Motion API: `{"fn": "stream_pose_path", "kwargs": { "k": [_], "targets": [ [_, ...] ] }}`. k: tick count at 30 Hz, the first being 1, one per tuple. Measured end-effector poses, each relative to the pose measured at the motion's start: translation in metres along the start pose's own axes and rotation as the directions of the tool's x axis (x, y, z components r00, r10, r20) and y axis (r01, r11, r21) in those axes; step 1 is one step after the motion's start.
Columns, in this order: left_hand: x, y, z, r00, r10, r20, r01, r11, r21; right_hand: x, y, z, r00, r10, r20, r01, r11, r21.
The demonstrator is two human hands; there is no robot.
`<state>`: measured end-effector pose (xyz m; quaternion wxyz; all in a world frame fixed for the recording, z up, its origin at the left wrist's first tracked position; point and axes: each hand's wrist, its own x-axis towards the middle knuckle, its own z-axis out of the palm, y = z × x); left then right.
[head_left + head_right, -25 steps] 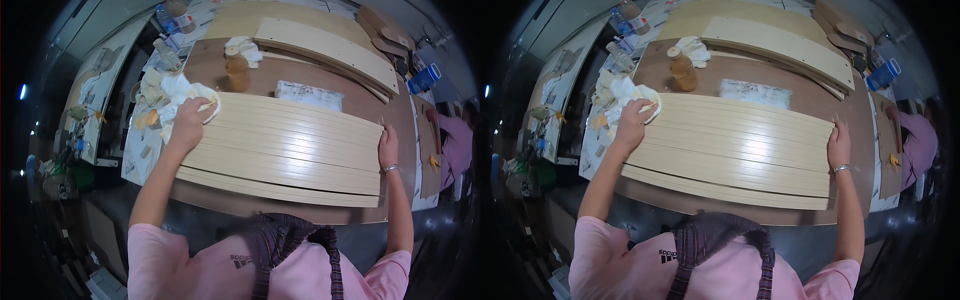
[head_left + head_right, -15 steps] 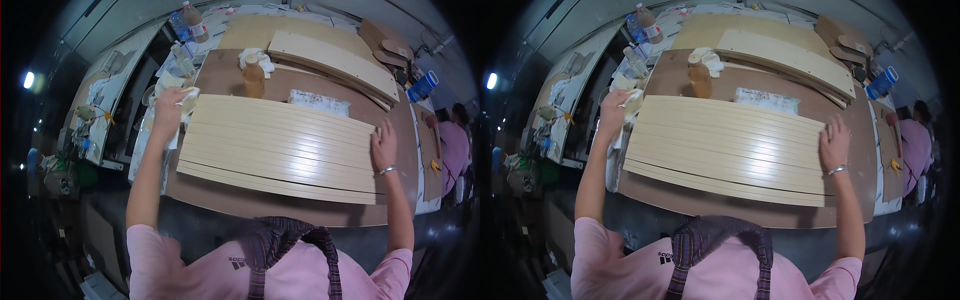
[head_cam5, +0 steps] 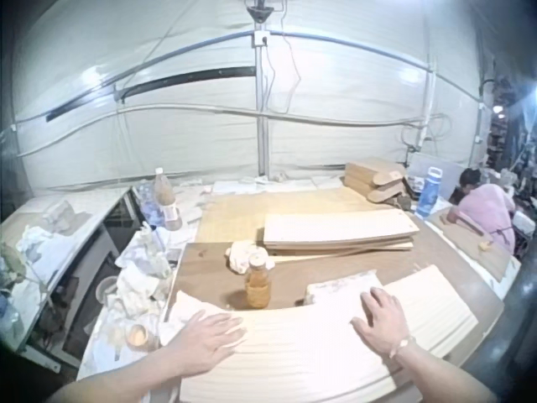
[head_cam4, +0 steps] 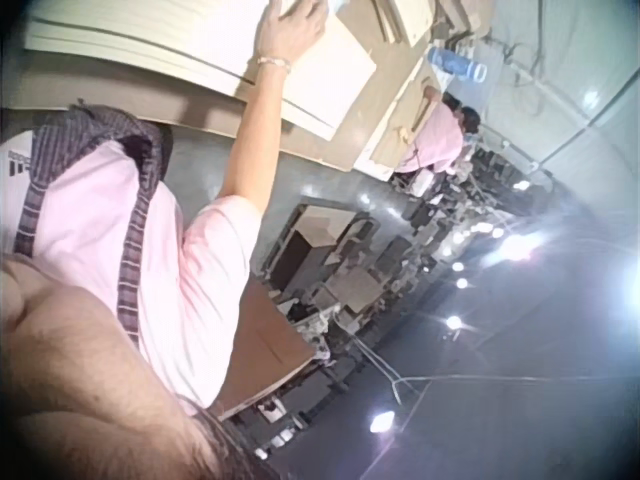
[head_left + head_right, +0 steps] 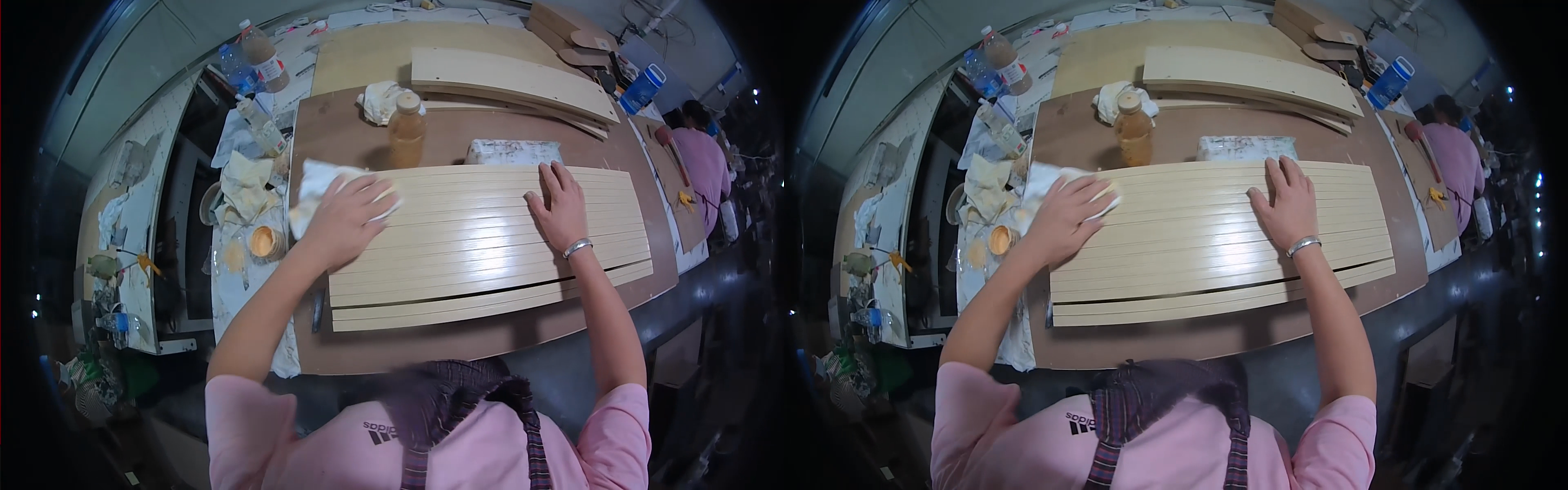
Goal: The person scrapes residue from a slatted wooden panel and then applies a liquid from a bottle to a cloth to wipe the surface and edges.
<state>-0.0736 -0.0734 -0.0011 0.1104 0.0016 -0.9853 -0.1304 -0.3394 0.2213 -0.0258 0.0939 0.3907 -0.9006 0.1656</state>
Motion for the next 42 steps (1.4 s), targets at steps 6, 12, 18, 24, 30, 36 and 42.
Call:
{"fn": "stream_pose_path", "kwargs": {
  "k": [6, 12, 18, 24, 30, 36, 42],
  "targets": [
    [0.030, 0.019, 0.020, 0.993, 0.084, 0.082, -0.077, 0.993, -0.091, -0.004, -0.001, 0.002, 0.999, 0.036, -0.005, -0.036, 0.999, -0.003],
    [0.003, -0.003, -0.008, 0.985, 0.059, 0.162, -0.040, 0.992, -0.120, -0.005, -0.007, -0.005, 0.999, 0.040, -0.004, -0.040, 0.999, 0.007],
    [0.079, 0.036, 0.028, 0.973, 0.225, 0.050, -0.209, 0.952, -0.224, 0.001, -0.008, 0.001, 1.000, 0.015, -0.010, -0.015, 0.999, 0.047],
    [0.070, 0.022, 0.008, 0.923, 0.267, 0.277, -0.206, 0.951, -0.230, -0.005, 0.000, -0.015, 0.998, 0.043, -0.042, -0.042, 0.999, 0.030],
    [0.106, 0.056, 0.030, 0.958, 0.246, 0.146, -0.207, 0.949, -0.237, 0.003, -0.011, -0.007, 0.998, 0.048, -0.039, -0.044, 0.996, 0.079],
    [0.073, 0.044, 0.013, 0.911, 0.302, 0.281, -0.211, 0.926, -0.314, -0.010, 0.002, -0.016, 0.996, 0.091, -0.021, -0.090, 0.994, 0.054],
    [0.044, 0.025, 0.011, 0.971, 0.153, 0.183, -0.093, 0.950, -0.299, -0.001, -0.007, -0.007, 0.997, 0.054, -0.047, -0.050, 0.995, 0.088]
  ]
}}
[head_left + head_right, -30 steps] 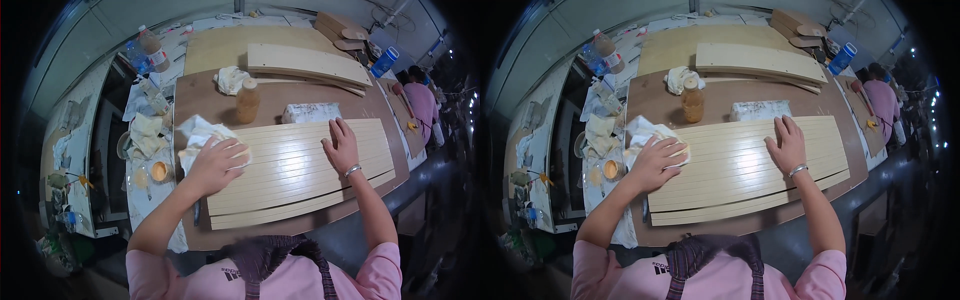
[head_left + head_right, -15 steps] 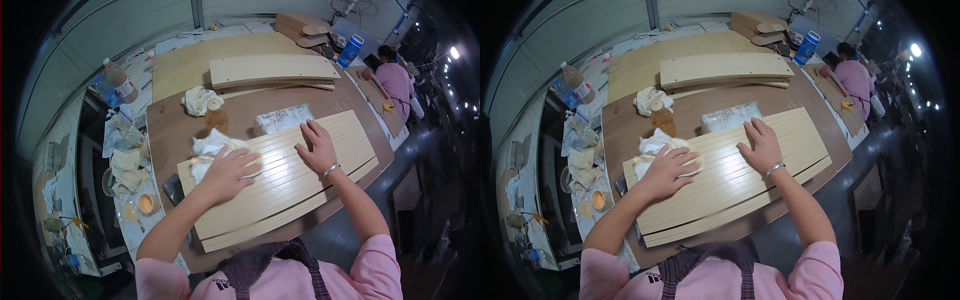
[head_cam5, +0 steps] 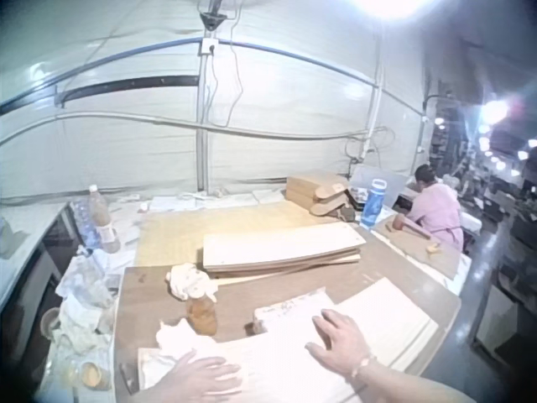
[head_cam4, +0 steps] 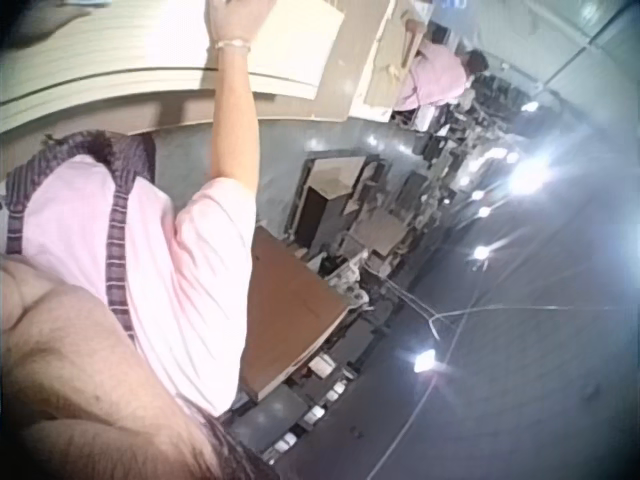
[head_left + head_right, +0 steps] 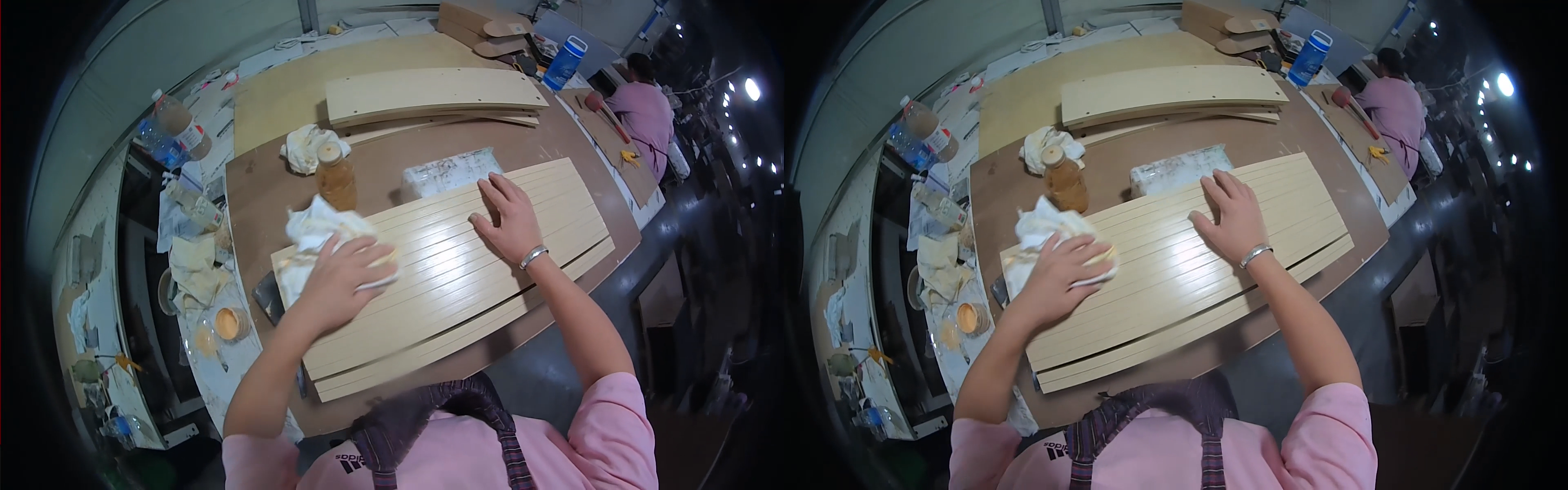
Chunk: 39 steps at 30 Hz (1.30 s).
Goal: The person scrapes residue from a slatted wooden panel and then applies a liquid from a bottle to a cloth to wipe the surface and edges.
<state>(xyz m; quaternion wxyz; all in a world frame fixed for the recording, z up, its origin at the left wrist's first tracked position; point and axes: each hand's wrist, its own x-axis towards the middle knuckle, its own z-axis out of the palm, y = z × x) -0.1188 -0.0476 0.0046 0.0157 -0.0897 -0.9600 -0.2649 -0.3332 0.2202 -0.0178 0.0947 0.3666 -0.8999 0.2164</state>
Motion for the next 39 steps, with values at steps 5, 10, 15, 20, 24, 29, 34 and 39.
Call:
{"fn": "stream_pose_path", "kwargs": {
  "k": [5, 10, 15, 20, 24, 29, 34, 39],
  "targets": [
    [0.029, 0.016, 0.020, 0.993, 0.063, -0.104, -0.058, 0.997, 0.059, -0.003, 0.008, 0.002, 1.000, 0.000, 0.001, 0.000, 1.000, -0.027],
    [-0.057, -0.019, -0.007, 0.971, 0.151, -0.185, -0.148, 0.989, 0.030, -0.014, 0.018, -0.007, 0.998, -0.059, 0.017, 0.059, 0.998, 0.031],
    [-0.124, -0.049, -0.054, 0.862, -0.218, -0.458, 0.174, 0.975, -0.138, -0.055, -0.020, -0.050, 0.823, -0.353, 0.445, 0.382, 0.924, 0.026],
    [-0.081, 0.012, -0.011, 0.956, 0.038, -0.291, -0.034, 0.999, 0.019, -0.074, -0.008, -0.048, 0.780, -0.426, 0.459, 0.471, 0.882, 0.018],
    [-0.072, 0.004, 0.001, 0.974, 0.083, -0.210, -0.069, 0.995, 0.075, -0.074, -0.010, -0.049, 0.804, -0.425, 0.416, 0.468, 0.884, -0.001],
    [-0.025, 0.013, 0.016, 0.947, 0.146, -0.286, -0.096, 0.978, 0.183, -0.074, -0.012, -0.043, 0.810, -0.442, 0.385, 0.475, 0.880, 0.012],
    [-0.060, 0.009, -0.004, 0.976, 0.033, -0.217, 0.015, 0.976, 0.216, -0.080, -0.006, -0.049, 0.824, -0.421, 0.379, 0.451, 0.892, 0.010],
    [-0.024, 0.018, 0.022, 0.944, 0.112, -0.309, -0.032, 0.967, 0.252, -0.077, -0.007, -0.044, 0.820, -0.445, 0.360, 0.471, 0.882, 0.019]
  ]
}}
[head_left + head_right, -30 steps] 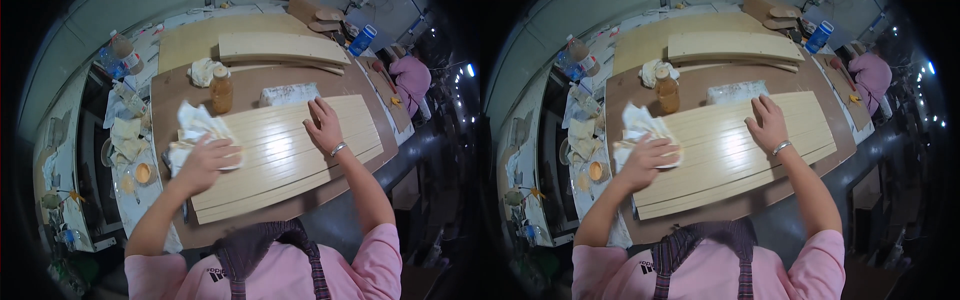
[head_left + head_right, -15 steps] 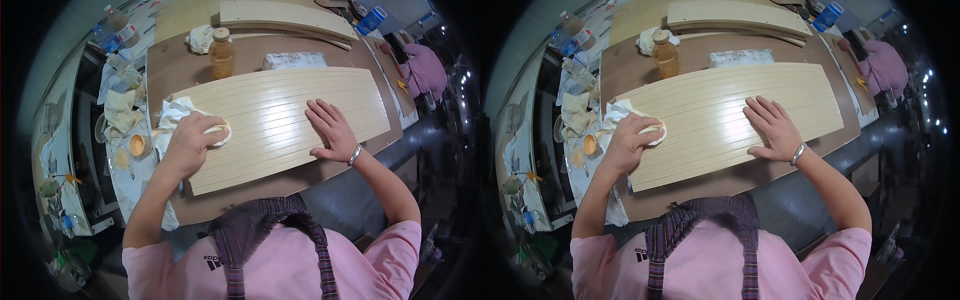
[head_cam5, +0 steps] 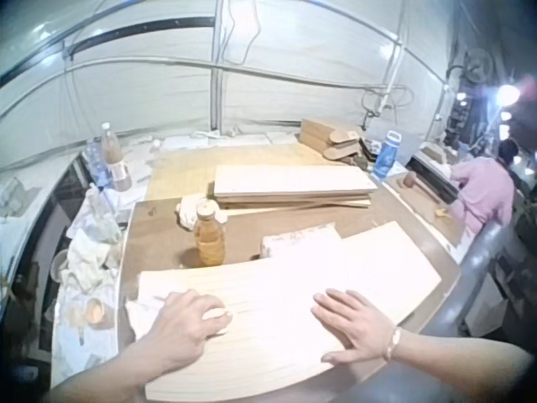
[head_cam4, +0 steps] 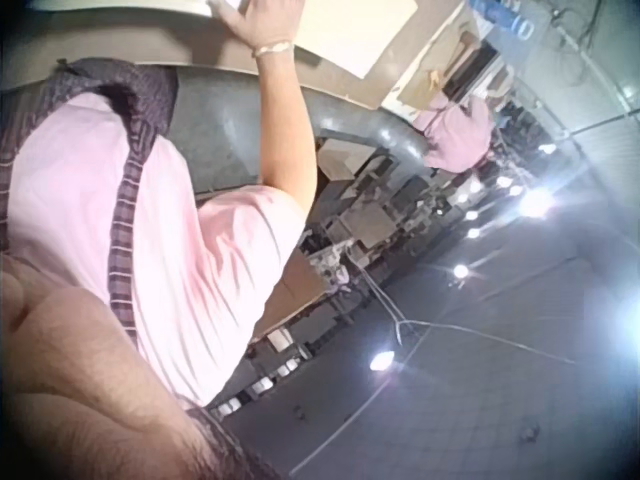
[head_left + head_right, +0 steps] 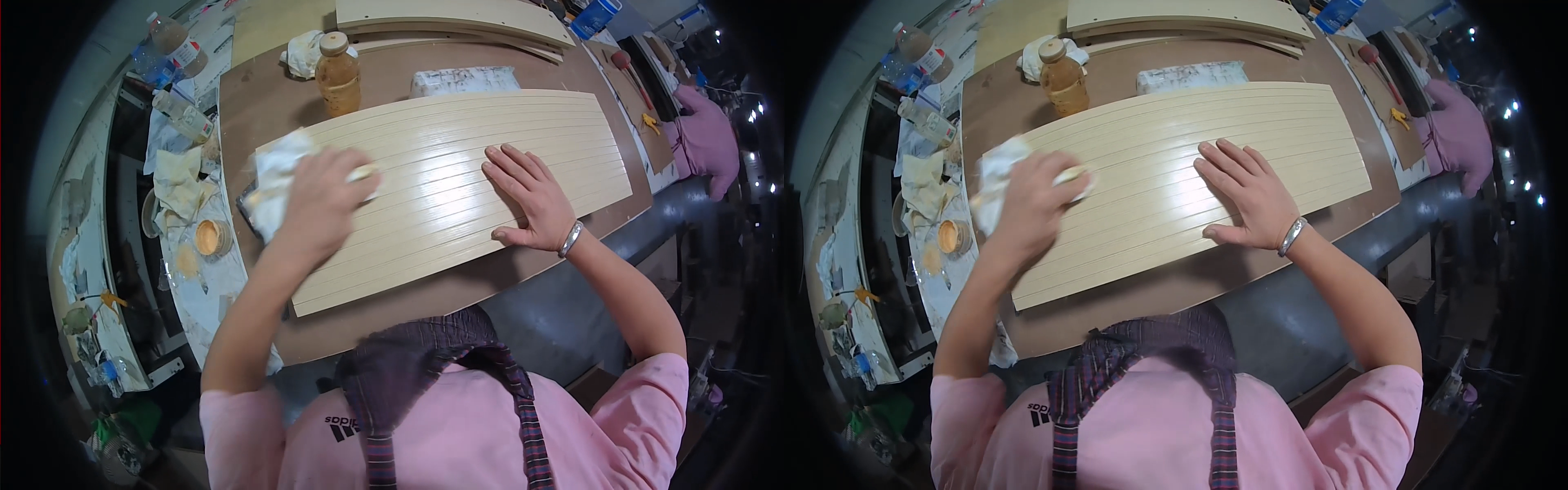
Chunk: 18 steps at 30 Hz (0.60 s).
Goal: The person scrapes residue from a slatted wooden panel and then applies a liquid from a bottle to a cloth to wipe the surface and edges.
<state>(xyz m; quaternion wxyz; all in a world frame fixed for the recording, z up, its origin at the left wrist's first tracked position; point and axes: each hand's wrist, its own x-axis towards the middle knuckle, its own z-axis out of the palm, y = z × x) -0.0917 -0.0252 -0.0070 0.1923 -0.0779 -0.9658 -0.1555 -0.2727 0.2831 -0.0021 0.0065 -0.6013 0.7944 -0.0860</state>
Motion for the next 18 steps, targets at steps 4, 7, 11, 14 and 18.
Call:
{"fn": "stream_pose_path", "kwargs": {
  "k": [4, 7, 11, 14, 18],
  "targets": [
    [0.058, 0.030, 0.030, 0.991, 0.118, 0.064, -0.112, 0.989, -0.094, 0.008, -0.003, -0.003, 1.000, -0.011, -0.007, 0.012, 1.000, 0.013],
    [0.039, 0.013, 0.002, 0.984, 0.074, 0.163, -0.066, 0.996, -0.055, 0.000, -0.001, -0.004, 1.000, 0.027, 0.014, -0.027, 1.000, 0.001],
    [0.006, -0.025, -0.020, 0.991, -0.104, 0.080, 0.102, 0.994, 0.024, -0.001, -0.004, -0.006, 0.999, 0.033, 0.017, -0.034, 0.999, 0.022],
    [0.051, -0.041, 0.013, 0.998, -0.062, -0.020, 0.063, 0.994, 0.087, 0.005, -0.002, -0.004, 1.000, 0.026, 0.011, -0.027, 0.999, 0.032],
    [0.097, -0.029, 0.024, 0.999, 0.033, 0.030, -0.035, 0.997, 0.063, 0.008, -0.002, -0.007, 1.000, 0.018, 0.015, -0.018, 0.999, 0.044]
  ]
}}
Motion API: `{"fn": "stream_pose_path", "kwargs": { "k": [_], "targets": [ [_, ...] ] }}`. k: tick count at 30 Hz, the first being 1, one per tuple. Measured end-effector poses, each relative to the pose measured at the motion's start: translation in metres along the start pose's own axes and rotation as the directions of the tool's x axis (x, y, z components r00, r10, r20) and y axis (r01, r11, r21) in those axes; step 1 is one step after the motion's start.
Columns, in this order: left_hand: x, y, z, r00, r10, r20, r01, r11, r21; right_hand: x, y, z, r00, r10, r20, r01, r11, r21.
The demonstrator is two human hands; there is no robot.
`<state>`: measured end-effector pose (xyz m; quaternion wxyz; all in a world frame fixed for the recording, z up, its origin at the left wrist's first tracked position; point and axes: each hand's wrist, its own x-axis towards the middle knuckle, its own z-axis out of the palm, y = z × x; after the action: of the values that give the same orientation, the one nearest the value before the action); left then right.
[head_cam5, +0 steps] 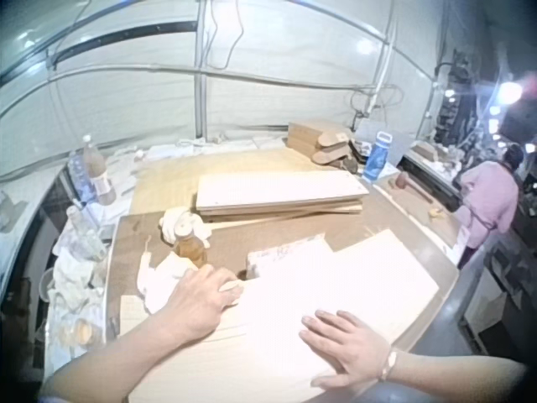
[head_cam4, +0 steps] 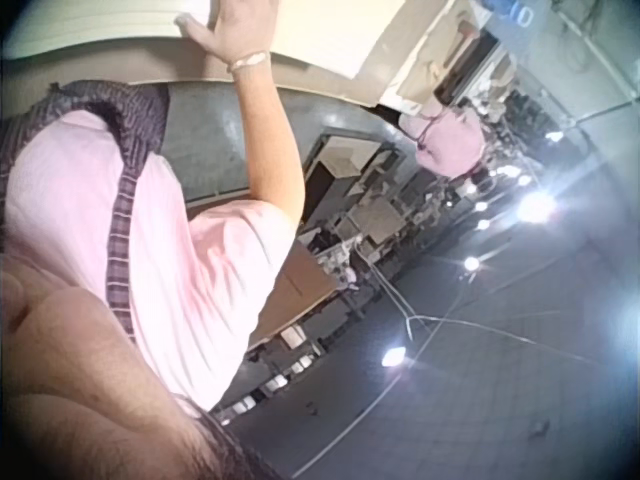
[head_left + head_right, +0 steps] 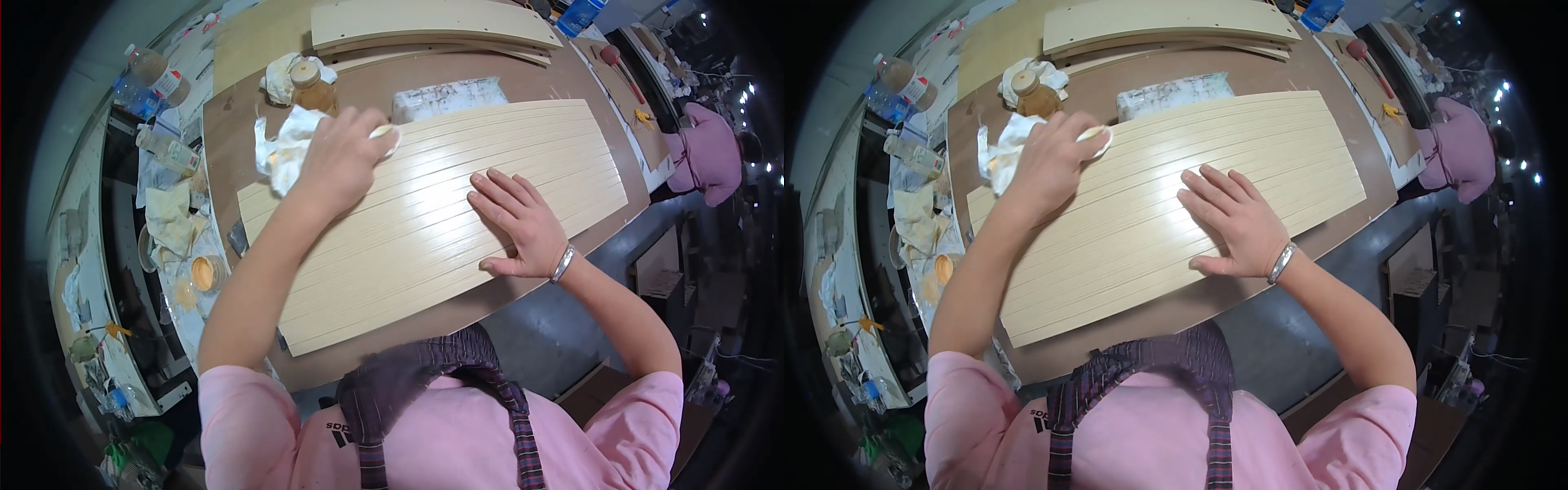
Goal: The person scrapes residue from a slatted wooden panel and then applies a liquid from a bottle to a cloth to wipe the surface and edges.
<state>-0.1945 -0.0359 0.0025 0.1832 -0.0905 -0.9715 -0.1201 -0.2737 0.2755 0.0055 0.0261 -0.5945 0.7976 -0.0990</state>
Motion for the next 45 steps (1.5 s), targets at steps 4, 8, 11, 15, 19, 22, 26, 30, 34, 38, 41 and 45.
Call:
{"fn": "stream_pose_path", "kwargs": {
  "k": [4, 8, 11, 15, 19, 22, 26, 30, 34, 38, 41, 45],
  "targets": [
    [-0.035, -0.020, -0.035, 0.986, -0.100, 0.130, 0.096, 0.995, 0.035, -0.007, 0.002, 0.000, 1.000, 0.027, -0.007, -0.027, 0.999, 0.019],
    [-0.033, -0.020, -0.023, 0.995, -0.085, 0.044, 0.086, 0.996, -0.022, -0.003, -0.001, 0.003, 0.999, 0.036, -0.015, -0.036, 0.999, 0.029],
    [-0.014, -0.010, -0.022, 0.998, -0.040, 0.042, 0.043, 0.996, -0.076, -0.004, 0.001, 0.004, 0.999, 0.041, -0.010, -0.040, 0.999, 0.018],
    [-0.039, -0.029, -0.038, 0.990, -0.049, 0.133, 0.050, 0.999, 0.000, -0.008, 0.003, 0.000, 0.998, 0.058, -0.009, -0.058, 0.998, 0.027],
    [-0.034, -0.023, -0.009, 0.998, -0.002, -0.067, 0.003, 1.000, 0.002, -0.001, -0.001, 0.000, 0.999, 0.030, -0.026, -0.029, 0.999, 0.032],
    [-0.006, -0.011, -0.004, 1.000, 0.024, -0.018, -0.026, 0.993, -0.118, -0.001, -0.001, -0.005, 0.999, 0.027, -0.037, -0.025, 0.999, 0.046],
    [-0.054, -0.076, -0.042, 0.997, -0.048, 0.064, 0.051, 0.998, -0.040, 0.000, 0.008, -0.005, 0.997, 0.043, -0.066, -0.031, 0.986, 0.164],
    [-0.142, -0.133, -0.092, 0.951, -0.307, -0.029, 0.308, 0.949, 0.064, 0.021, 0.023, 0.002, 0.982, 0.124, -0.146, -0.099, 0.980, 0.170],
    [-0.105, -0.068, -0.079, 0.963, -0.201, -0.181, 0.183, 0.977, -0.111, 0.046, 0.067, 0.011, 0.933, 0.268, -0.239, -0.269, 0.963, 0.030],
    [-0.119, -0.059, -0.055, 0.995, -0.095, -0.029, 0.091, 0.989, -0.120, 0.071, 0.072, 0.014, 0.931, 0.318, -0.180, -0.329, 0.943, -0.039],
    [-0.133, -0.069, -0.054, 0.960, -0.238, -0.149, 0.225, 0.969, -0.102, 0.066, 0.074, 0.019, 0.926, 0.304, -0.224, -0.313, 0.950, -0.008],
    [-0.132, -0.029, -0.040, 0.913, -0.317, -0.256, 0.284, 0.945, -0.160, 0.062, 0.067, 0.013, 0.924, 0.246, -0.294, -0.264, 0.964, -0.020]
  ]
}}
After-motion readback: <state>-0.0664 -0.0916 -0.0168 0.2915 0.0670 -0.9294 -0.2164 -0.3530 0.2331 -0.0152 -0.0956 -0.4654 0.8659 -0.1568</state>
